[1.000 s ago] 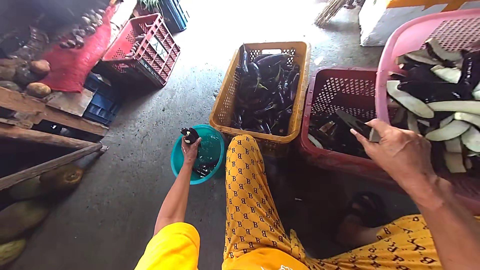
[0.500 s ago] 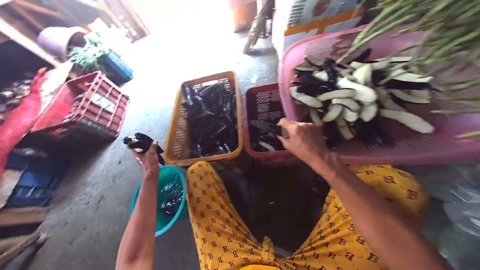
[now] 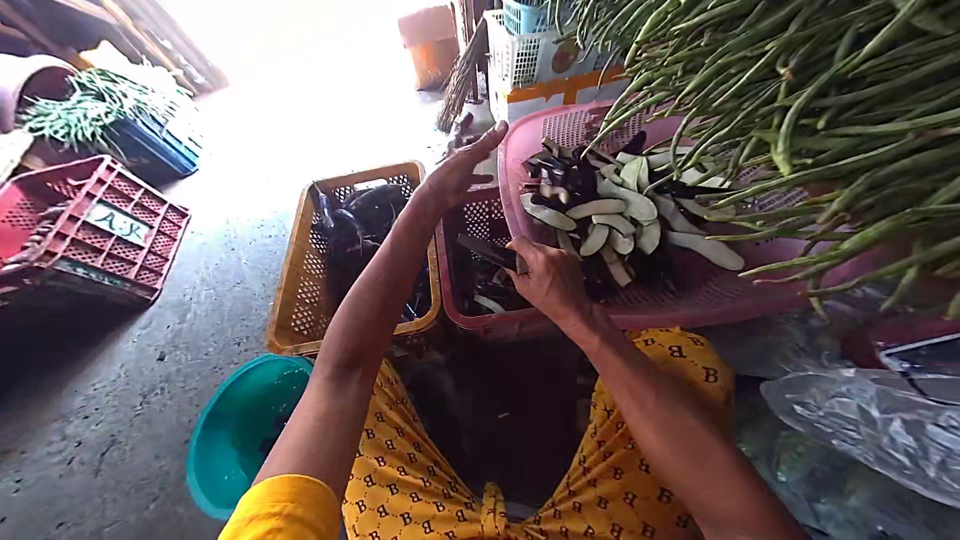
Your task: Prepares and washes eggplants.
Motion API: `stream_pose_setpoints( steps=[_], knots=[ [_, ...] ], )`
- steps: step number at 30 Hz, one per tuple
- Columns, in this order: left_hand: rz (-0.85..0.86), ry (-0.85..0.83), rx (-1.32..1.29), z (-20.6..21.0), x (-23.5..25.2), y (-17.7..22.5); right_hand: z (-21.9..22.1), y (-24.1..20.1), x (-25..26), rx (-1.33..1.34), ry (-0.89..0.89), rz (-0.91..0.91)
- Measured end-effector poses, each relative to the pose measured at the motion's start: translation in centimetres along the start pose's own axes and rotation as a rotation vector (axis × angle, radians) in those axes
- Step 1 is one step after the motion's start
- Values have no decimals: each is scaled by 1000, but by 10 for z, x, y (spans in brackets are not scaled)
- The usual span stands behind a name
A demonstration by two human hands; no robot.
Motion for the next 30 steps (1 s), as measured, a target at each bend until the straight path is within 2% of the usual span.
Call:
stream_pose_setpoints(
  steps=[3, 6, 8, 10, 12, 14, 16, 19, 21, 23, 28, 30],
  knots=[
    [78, 131, 144, -60, -36, -10, -6, -1, -4, -25, -86, 10],
    [16, 335, 364, -164, -99, -62, -16, -8, -5, -48, -244, 48],
    [-208, 559, 507, -243, -167, -122, -15, -12, -6, -51, -309, 33],
    [-543, 759, 670, -310, -256, -189, -7, -13, -7, -49, -313, -10],
    [-899, 873, 694, -346, -342, -256, 3, -10, -8, -63, -317, -40],
    [-1129, 908, 578, -352, -397, -304, 15, -6, -9, -60, -332, -39],
    [-1210, 928, 435, -345, -416, -332, 28, -2, -10, -63, -360, -22],
    [-1119, 1055, 120, -337, -400, -367, 46, 2, -9, -84, -390, -14],
    [-1034, 1138, 37, -339, -373, -392, 54, 3, -10, -95, -415, -13],
    [-994, 1206, 75, -340, -348, -410, 58, 5, -13, -115, -433, -18],
    [-1112, 886, 374, -330, -322, -422, 61, 8, -14, -155, -447, -19],
    [-1041, 894, 410, -331, -324, -415, 63, 5, -13, -149, -434, -36]
  ],
)
Point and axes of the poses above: each hand's wrist, its own x-axis towards the middle knuckle, its own z-axis out of the palm, y = z × x, the point moved 5 cm from there along x, towards the middle knuckle, and after that the axes turned 5 degrees about -z, right-handed, at the moved point
